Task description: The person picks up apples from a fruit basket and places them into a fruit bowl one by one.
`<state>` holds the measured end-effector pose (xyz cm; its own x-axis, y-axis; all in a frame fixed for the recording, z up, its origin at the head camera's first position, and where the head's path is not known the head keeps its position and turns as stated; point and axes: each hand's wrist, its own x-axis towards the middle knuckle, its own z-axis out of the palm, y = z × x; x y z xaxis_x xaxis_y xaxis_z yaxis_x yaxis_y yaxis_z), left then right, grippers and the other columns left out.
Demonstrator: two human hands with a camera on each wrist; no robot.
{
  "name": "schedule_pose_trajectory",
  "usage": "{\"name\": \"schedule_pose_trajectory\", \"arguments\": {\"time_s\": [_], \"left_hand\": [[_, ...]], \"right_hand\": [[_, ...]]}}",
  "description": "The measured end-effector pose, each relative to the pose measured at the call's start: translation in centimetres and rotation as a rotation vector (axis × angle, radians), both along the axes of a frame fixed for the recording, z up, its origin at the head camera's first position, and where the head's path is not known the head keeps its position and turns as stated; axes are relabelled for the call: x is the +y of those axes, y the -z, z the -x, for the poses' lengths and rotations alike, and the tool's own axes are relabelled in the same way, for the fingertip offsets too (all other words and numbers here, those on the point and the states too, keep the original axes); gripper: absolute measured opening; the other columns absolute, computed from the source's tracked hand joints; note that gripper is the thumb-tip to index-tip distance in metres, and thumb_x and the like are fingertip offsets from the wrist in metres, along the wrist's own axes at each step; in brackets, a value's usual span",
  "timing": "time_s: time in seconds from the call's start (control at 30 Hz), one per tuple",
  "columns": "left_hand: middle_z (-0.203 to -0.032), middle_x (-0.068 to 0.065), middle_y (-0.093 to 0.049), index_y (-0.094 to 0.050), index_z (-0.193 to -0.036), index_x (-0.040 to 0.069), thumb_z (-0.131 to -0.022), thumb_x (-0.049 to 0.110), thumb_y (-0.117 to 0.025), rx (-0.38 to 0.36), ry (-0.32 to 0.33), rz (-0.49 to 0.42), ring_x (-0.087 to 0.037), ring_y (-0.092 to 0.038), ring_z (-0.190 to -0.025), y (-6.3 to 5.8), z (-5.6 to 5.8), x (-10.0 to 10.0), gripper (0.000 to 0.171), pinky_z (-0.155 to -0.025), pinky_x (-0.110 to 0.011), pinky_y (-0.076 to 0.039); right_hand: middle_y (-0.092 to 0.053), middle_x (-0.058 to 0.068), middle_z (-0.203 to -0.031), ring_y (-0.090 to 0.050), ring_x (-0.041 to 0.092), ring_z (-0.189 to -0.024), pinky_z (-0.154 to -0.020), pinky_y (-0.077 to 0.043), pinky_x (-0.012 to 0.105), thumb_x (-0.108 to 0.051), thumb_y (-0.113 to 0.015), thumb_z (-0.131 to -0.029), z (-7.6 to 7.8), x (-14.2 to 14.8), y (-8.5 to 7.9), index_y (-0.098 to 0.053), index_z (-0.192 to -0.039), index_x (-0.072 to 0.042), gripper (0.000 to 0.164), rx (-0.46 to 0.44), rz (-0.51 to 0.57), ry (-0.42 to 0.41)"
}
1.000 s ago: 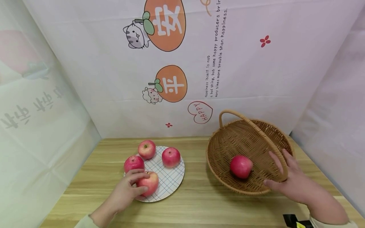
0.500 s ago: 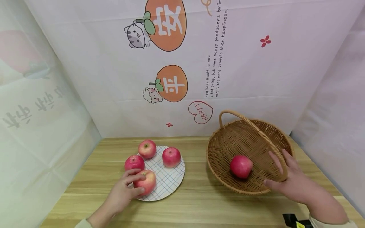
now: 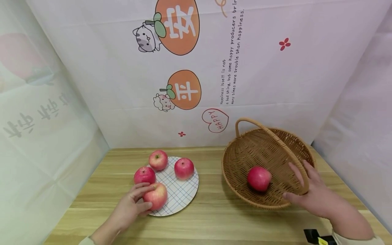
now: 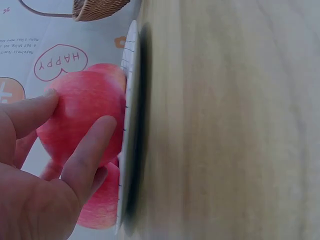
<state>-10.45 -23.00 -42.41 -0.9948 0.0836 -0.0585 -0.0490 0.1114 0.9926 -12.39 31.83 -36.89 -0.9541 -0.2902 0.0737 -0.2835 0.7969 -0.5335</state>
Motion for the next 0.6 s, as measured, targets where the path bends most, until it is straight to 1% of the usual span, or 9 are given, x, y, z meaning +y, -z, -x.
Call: {"name": "schedule_pose_trajectory", "arguments": {"time_s": [0.07,0.1,0.17,0.23,0.3,0.33,0.4,0.47,0.6], "left_hand": [[-0.151,-0.013,-0.026,-0.06,-0.133,-0.005,-0.084,-0.014,-0.069,0.0,-0.008,-0.006,-0.038,-0.044,-0.126,0.14,0.03,0.0,0.05,-0.078,-0.043,-0.059],[-0.151,-0.013,-0.028,-0.061,-0.131,-0.005,-0.083,-0.014,-0.07,0.015,-0.016,0.012,-0.038,-0.044,-0.125,0.21,0.05,0.0,0.05,-0.078,-0.042,-0.059],[-0.149,-0.012,-0.034,-0.065,-0.127,-0.003,-0.08,-0.013,-0.073,0.064,-0.038,0.095,-0.037,-0.045,-0.126,0.32,0.13,0.02,0.048,-0.085,-0.04,-0.057],[-0.147,-0.011,-0.041,-0.069,-0.122,0.0,-0.078,-0.011,-0.076,0.116,-0.061,0.199,-0.036,-0.044,-0.129,0.39,0.21,0.01,0.046,-0.093,-0.04,-0.052],[-0.145,-0.009,-0.046,-0.073,-0.117,0.004,-0.076,-0.008,-0.078,0.156,-0.077,0.294,-0.034,-0.042,-0.132,0.39,0.28,-0.02,0.043,-0.102,-0.041,-0.045],[-0.145,-0.008,-0.047,-0.074,-0.116,0.006,-0.076,-0.007,-0.079,0.162,-0.077,0.317,-0.033,-0.041,-0.134,0.38,0.31,-0.05,0.042,-0.105,-0.043,-0.041],[-0.146,-0.007,-0.046,-0.074,-0.116,0.008,-0.076,-0.003,-0.081,0.157,-0.063,0.322,-0.033,-0.04,-0.135,0.34,0.31,-0.18,0.042,-0.108,-0.047,-0.038],[-0.148,-0.009,-0.043,-0.072,-0.118,0.008,-0.077,0.0,-0.082,0.152,-0.04,0.301,-0.036,-0.04,-0.134,0.24,0.28,-0.37,0.044,-0.109,-0.051,-0.036],[-0.152,-0.011,-0.038,-0.069,-0.123,0.008,-0.076,0.003,-0.084,0.138,0.0,0.252,-0.039,-0.043,-0.133,-0.02,0.25,-0.85,0.05,-0.109,-0.052,-0.034]], "right_hand": [[0.019,0.041,-0.151,0.016,0.064,-0.134,-0.086,-0.015,0.088,-0.032,-0.076,-0.089,0.07,0.01,0.0,-0.005,-0.158,0.0,0.104,0.003,-0.004,-0.002],[0.019,0.041,-0.151,0.016,0.064,-0.134,-0.086,-0.015,0.088,-0.032,-0.076,-0.089,0.08,0.02,0.0,-0.005,-0.158,0.0,0.104,0.004,-0.005,-0.001],[0.019,0.041,-0.151,0.016,0.064,-0.134,-0.085,-0.016,0.088,-0.032,-0.076,-0.089,0.08,0.03,-0.01,-0.004,-0.159,-0.001,0.105,0.003,-0.004,0.0],[0.019,0.04,-0.151,0.015,0.065,-0.134,-0.085,-0.016,0.088,-0.032,-0.076,-0.089,0.05,0.04,0.0,-0.004,-0.159,-0.002,0.105,0.0,-0.004,0.004],[0.019,0.04,-0.151,0.015,0.065,-0.134,-0.084,-0.017,0.088,-0.032,-0.076,-0.089,0.02,0.06,0.01,-0.003,-0.159,-0.004,0.105,-0.003,-0.003,0.007],[0.019,0.04,-0.151,0.015,0.065,-0.134,-0.084,-0.017,0.088,-0.032,-0.076,-0.089,0.01,0.06,0.01,-0.003,-0.159,-0.004,0.106,-0.005,-0.003,0.008],[0.02,0.04,-0.151,0.016,0.065,-0.134,-0.083,-0.017,0.088,-0.032,-0.076,-0.089,-0.01,0.06,0.02,-0.002,-0.159,-0.005,0.105,-0.01,0.0,0.01],[0.02,0.04,-0.151,0.016,0.064,-0.134,-0.083,-0.017,0.088,-0.032,-0.076,-0.089,-0.02,0.06,0.03,-0.002,-0.16,-0.005,0.105,-0.013,0.001,0.009],[0.02,0.039,-0.152,0.017,0.063,-0.135,-0.082,-0.017,0.089,-0.032,-0.076,-0.089,-0.04,0.1,0.09,-0.003,-0.16,-0.006,0.105,-0.012,0.005,0.012]]}}
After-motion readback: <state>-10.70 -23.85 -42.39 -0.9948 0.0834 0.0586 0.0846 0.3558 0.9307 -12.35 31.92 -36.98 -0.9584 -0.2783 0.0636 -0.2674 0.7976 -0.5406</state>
